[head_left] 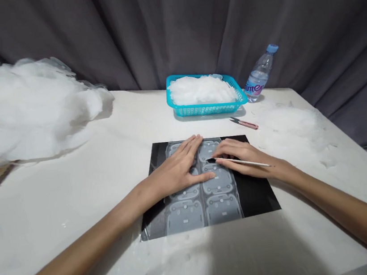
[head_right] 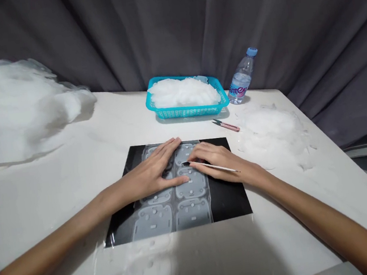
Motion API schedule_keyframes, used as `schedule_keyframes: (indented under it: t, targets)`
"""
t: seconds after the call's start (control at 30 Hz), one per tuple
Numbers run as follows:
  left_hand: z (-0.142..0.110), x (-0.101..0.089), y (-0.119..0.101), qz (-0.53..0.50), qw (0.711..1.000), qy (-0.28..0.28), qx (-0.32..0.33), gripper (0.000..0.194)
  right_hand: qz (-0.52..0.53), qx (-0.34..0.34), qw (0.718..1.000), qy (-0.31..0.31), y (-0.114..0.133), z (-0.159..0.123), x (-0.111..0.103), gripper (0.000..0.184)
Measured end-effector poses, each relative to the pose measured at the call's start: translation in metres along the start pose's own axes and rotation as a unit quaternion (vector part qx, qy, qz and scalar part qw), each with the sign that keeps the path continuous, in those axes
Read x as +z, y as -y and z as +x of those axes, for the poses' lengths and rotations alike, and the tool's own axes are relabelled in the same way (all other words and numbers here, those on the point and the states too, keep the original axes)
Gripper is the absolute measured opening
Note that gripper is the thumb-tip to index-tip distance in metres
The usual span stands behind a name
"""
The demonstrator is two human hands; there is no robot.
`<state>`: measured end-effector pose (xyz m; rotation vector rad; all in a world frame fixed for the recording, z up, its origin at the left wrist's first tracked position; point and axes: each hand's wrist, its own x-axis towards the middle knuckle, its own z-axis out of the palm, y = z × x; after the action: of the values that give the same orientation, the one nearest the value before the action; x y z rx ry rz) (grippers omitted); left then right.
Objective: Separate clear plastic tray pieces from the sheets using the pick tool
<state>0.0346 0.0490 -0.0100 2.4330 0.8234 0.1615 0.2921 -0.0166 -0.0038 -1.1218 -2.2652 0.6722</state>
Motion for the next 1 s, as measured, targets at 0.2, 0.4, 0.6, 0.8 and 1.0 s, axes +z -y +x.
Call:
schedule_keyframes:
  t: [0.2,0.4,0.6,0.8,1.0]
  targets:
    - [0.001,0.000,0.001,0.003,1.000,-0.005,-0.002,0.112,0.084,0.038,0.996,0.005,0.006,0.001,-0.023,0.016]
    - [0.003,0.004,0.002,0.018,0.999,-0.023,0.013,0.107,-0.093,-0.003,0.991,-0.095,0.000,0.001,-0.027,0.031]
    - [0.003,0.004,0.003,0.030,0.999,-0.025,0.015,0.106,-0.163,-0.031,0.986,-0.014,-0.009,-0.002,-0.002,0.025]
    - [0.006,-0.003,-0.002,0.062,0.995,-0.080,0.025,0.104,-0.152,0.140,0.975,-0.085,-0.014,-0.004,-0.002,0.014]
    - [0.016,-0.011,0.003,0.003,0.999,-0.052,0.002,0.088,-0.064,0.159,0.984,-0.037,-0.007,-0.006,0.003,0.035]
